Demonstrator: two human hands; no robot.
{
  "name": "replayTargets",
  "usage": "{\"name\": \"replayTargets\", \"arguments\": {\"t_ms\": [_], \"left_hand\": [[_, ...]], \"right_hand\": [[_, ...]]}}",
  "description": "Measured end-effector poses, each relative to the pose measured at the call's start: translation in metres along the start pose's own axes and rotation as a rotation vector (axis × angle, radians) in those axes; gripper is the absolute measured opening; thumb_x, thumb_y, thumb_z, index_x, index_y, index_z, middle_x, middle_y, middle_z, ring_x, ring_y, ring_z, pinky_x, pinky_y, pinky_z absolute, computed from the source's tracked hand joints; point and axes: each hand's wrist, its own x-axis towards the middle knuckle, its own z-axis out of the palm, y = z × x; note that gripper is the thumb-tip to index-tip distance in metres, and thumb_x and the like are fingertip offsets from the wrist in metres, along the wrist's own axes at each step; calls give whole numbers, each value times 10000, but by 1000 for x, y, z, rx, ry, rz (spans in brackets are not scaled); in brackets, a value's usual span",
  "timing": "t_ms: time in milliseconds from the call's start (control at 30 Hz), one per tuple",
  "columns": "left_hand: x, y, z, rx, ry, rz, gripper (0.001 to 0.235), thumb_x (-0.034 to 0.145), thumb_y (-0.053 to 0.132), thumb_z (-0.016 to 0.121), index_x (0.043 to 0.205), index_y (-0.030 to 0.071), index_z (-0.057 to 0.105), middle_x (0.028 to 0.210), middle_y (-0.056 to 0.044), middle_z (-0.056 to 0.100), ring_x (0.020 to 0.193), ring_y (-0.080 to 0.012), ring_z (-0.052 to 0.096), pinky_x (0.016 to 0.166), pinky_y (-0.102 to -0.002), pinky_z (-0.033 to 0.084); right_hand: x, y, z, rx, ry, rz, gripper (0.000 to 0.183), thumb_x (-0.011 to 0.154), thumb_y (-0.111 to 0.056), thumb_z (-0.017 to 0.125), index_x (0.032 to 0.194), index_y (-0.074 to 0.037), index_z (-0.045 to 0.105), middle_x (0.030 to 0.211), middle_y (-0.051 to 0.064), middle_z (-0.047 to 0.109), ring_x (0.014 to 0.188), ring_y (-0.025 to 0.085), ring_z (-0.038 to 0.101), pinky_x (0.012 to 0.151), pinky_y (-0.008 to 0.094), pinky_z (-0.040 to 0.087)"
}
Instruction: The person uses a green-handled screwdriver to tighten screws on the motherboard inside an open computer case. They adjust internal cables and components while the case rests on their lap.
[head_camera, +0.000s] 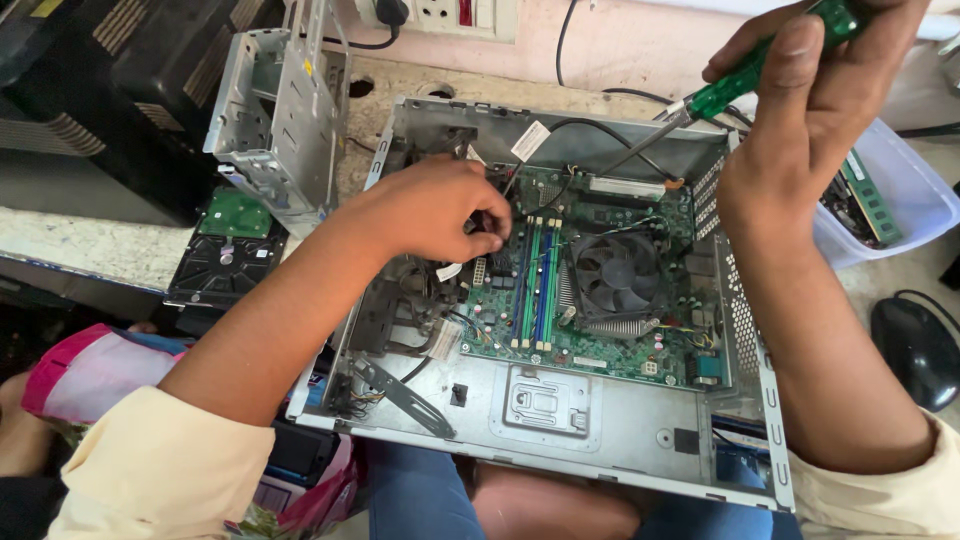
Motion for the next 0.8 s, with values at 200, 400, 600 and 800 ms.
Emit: {"name": "replayTargets", "arguments": {"t_ms": [200, 400, 600, 800], "left_hand": [[4, 0, 3, 126, -107, -140, 215, 787, 244, 696, 960, 191, 811, 913, -70, 777, 917, -282, 718, 925, -420, 543], [2, 4, 5, 114, -49, 6, 248, 789, 365, 790, 929, 160, 802, 845, -79, 717, 921, -288, 666, 971, -494, 446], [4, 11, 8, 152, -54, 106, 107, 778, 232, 783, 849, 152, 789, 685, -40, 695, 885, -246, 651, 1072, -592, 350], [2, 23, 0, 187, -82, 93, 113, 775, 259, 796, 787, 156, 750, 710, -19, 682, 900, -232, 639, 1038, -538, 394]], "right_hand": [[-4, -14, 8, 39, -39, 81, 242, 1269, -268, 532, 1372, -74, 432, 834, 61, 474, 567, 137, 463, 558, 255, 399], [2, -25, 14, -227, -384, 88, 110, 1203, -58, 567, 1307, -21, 563, 813, 47, 550, 654, 131, 494, 629, 251, 393], [9, -31, 19, -274, -479, -15, 76, 1169, -10, 620, 1240, -21, 596, 966, 99, 640, 811, 175, 602, 755, 279, 476], [12, -32, 20, -287, -510, -62, 94, 1135, -10, 618, 1224, -18, 588, 1034, 130, 657, 820, 222, 624, 776, 316, 485]]}}
